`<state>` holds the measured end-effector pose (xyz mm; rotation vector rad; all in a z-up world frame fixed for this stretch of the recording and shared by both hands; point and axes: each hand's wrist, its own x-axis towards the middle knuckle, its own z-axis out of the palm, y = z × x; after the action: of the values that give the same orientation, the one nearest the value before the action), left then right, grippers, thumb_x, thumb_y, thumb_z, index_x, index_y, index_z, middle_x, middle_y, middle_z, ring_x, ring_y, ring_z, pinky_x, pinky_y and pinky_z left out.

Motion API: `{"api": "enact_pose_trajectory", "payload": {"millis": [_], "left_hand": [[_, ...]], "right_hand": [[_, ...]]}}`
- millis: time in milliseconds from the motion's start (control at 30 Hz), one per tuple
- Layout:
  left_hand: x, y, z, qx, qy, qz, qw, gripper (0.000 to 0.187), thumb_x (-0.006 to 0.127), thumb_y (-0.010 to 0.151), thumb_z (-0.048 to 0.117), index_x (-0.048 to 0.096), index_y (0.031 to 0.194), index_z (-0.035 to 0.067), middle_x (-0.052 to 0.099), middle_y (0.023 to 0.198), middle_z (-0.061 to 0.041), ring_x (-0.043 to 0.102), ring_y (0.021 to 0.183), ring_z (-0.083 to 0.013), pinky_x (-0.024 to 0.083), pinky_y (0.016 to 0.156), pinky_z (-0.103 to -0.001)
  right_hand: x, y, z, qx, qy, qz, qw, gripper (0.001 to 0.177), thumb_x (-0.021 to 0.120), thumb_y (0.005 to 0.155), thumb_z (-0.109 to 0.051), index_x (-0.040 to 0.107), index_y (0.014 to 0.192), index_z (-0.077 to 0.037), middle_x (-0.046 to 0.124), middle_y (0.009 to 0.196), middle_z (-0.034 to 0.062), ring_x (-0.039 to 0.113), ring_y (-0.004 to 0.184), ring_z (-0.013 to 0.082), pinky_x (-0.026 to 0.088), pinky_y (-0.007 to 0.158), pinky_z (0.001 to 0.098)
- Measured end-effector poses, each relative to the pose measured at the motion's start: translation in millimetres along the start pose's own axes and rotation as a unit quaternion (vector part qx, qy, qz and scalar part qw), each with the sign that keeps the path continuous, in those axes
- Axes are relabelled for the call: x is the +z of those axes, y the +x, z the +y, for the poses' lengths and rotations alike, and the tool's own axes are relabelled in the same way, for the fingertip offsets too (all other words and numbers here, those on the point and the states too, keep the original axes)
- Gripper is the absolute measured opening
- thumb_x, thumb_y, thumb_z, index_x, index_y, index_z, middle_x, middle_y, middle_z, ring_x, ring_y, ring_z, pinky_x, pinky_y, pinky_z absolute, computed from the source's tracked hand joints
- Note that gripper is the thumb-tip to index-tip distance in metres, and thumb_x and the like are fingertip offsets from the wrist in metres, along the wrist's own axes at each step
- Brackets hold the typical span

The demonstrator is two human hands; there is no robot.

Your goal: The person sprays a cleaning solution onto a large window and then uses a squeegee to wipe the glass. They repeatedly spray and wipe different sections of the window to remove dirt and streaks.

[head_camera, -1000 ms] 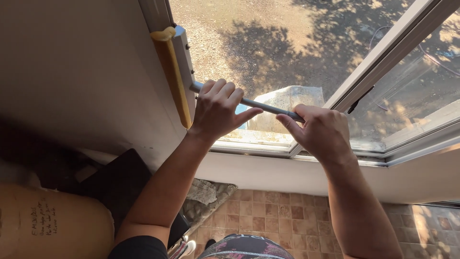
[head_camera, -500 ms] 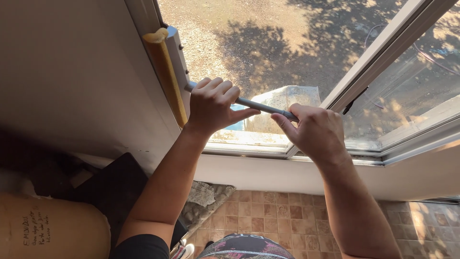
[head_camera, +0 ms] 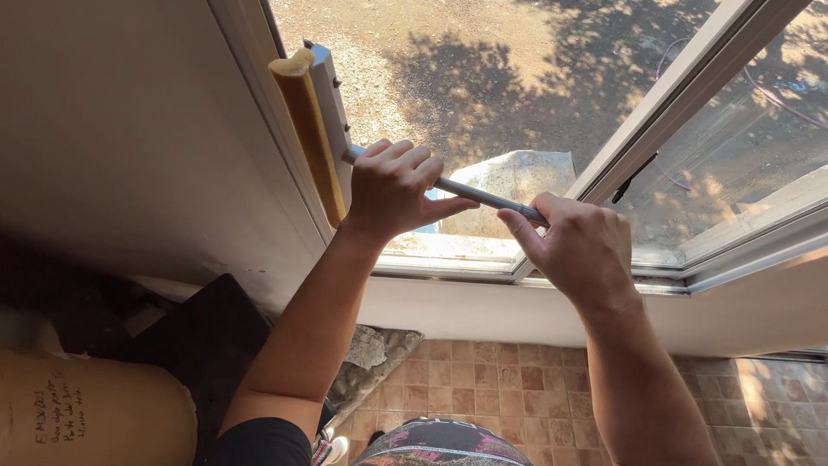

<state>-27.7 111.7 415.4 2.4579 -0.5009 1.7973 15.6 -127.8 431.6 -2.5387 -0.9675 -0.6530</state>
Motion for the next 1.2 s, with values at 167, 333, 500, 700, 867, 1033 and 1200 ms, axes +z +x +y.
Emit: {"api": "enact_pose_trajectory", "payload": {"millis": [167,333,500,700,867,1033,1200], "left_hand": [[10,7,13,0.001,-0.008,0.000,1.000,0.059,0.081,0.072,0.062,0.048,0.056,0.015,0.045,0.051,0.001,0.053,0.049,-0.0166,0.047,0.054,-0.029],[20,12,25,0.001,-0.022,0.002,1.000,0.059,0.079,0.072,0.062,0.047,0.057,0.015,0.045,0.052,0.001,0.054,0.050,-0.0172,0.046,0.054,-0.029],[29,16,35,-0.001,-0.041,-0.002,0.999,0.056,0.081,0.071,0.059,0.048,0.058,0.015,0.046,0.053,0.000,0.055,0.051,-0.0177,0.047,0.056,-0.030],[44,14,51,0.004,-0.014,-0.025,1.000,0.061,0.069,0.083,0.068,0.046,0.064,0.014,0.046,0.060,0.002,0.053,0.055,-0.0199,0.034,0.051,-0.033],[60,20,66,0.014,-0.029,-0.013,0.999,0.060,0.065,0.084,0.068,0.046,0.064,0.016,0.046,0.059,0.002,0.052,0.053,-0.0200,0.032,0.049,-0.033],[70,26,79,0.023,-0.043,-0.026,0.998,0.059,0.062,0.085,0.069,0.050,0.066,0.015,0.052,0.062,0.001,0.055,0.054,-0.0214,0.040,0.055,-0.033],[79,30,89,0.028,-0.069,-0.012,0.997,0.059,0.061,0.085,0.067,0.047,0.065,0.014,0.049,0.059,0.001,0.051,0.054,-0.0227,0.034,0.052,-0.034]], "right_hand": [[-12,-7,10,0.011,-0.003,0.007,1.000,0.053,0.064,0.092,-0.062,0.059,0.066,-0.017,0.047,0.046,0.0061,0.061,0.051,0.0336,0.049,0.056,0.0412],[-19,-14,23,0.013,-0.009,0.018,1.000,0.054,0.066,0.091,-0.061,0.058,0.065,-0.014,0.047,0.048,0.0075,0.059,0.051,0.0357,0.049,0.056,0.0456],[-22,-20,36,0.039,-0.008,0.017,0.999,0.051,0.069,0.089,-0.060,0.061,0.066,-0.016,0.042,0.046,0.0062,0.057,0.051,0.0361,0.049,0.058,0.0440],[-16,-37,65,0.057,-0.136,-0.004,0.989,0.053,0.062,0.095,-0.067,0.054,0.065,-0.024,0.049,0.052,-0.0016,0.051,0.050,0.0252,0.036,0.049,0.0392],[-22,-52,82,0.081,-0.149,0.007,0.985,0.043,0.066,0.093,-0.065,0.065,0.074,-0.026,0.053,0.054,-0.0009,0.056,0.055,0.0264,0.041,0.052,0.0394],[-27,-64,94,0.119,-0.166,0.000,0.979,0.049,0.064,0.094,-0.068,0.059,0.070,-0.025,0.046,0.052,-0.0010,0.051,0.053,0.0257,0.038,0.053,0.0378],[-30,-74,104,0.138,-0.177,0.005,0.974,0.053,0.065,0.095,-0.069,0.056,0.068,-0.023,0.043,0.049,-0.0013,0.052,0.053,0.0273,0.039,0.053,0.0384]]}}
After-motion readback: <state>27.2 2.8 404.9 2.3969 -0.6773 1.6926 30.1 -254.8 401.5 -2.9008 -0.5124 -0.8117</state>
